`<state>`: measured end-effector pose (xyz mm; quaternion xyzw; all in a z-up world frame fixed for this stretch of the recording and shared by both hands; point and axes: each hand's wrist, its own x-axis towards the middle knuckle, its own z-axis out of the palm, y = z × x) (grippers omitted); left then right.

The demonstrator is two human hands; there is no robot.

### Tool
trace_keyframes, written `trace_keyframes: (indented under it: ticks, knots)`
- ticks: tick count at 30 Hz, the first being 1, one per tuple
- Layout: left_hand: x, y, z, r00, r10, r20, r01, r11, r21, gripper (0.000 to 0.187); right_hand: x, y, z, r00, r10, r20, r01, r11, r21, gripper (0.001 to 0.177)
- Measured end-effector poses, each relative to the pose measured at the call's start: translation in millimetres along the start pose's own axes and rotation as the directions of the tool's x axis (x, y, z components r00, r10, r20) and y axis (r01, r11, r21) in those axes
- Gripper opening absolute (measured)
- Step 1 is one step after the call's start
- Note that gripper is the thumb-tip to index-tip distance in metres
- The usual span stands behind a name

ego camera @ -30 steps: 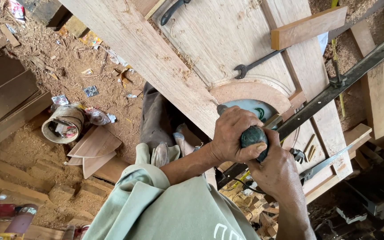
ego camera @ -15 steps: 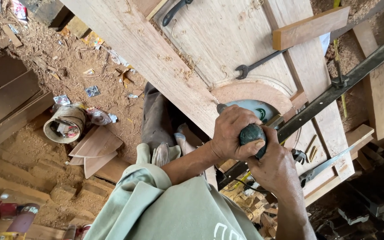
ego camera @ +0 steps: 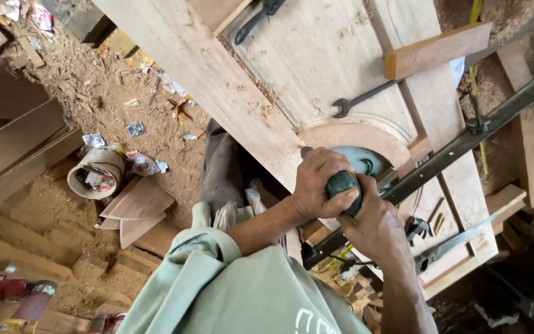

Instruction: Assembling a wooden door by drilling holes and hammering in wooden pegs to secure decorative elements.

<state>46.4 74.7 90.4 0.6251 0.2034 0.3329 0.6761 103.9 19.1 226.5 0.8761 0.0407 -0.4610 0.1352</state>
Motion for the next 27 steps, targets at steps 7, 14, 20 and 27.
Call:
trace_keyframes:
  ticks: [7, 14, 20, 27]
  knots:
    - [6.2, 21.5, -2.0, 1.000, -0.026, 0.004, 0.027, 0.999, -0.039, 0.042, -11.6, 13.4, -3.6, 0.998, -0.054, 0.021, 0.053, 0.998, 0.027, 0.064]
    - [24.6, 66.1, -5.0, 0.996, 0.054, 0.072, -0.057, 0.997, 0.043, 0.049, -40.1, 14.1, -37.2, 0.988, -0.062, 0.144, 0.061, 0.998, 0.017, 0.067]
    - [18.5, 92.5, -19.8, 0.934, 0.154, 0.324, -0.148, 0.988, -0.043, 0.061, -80.7, 57.4, -46.6, 0.999, -0.016, 0.038, 0.012, 0.994, 0.113, 0.072]
    - [-46.3, -39.7, -147.8, 0.778, -0.248, 0.577, -0.318, 0.636, 0.703, 0.049, -114.9, 136.5, -21.0, 0.929, 0.355, 0.101, -0.364, 0.837, 0.407, 0.082]
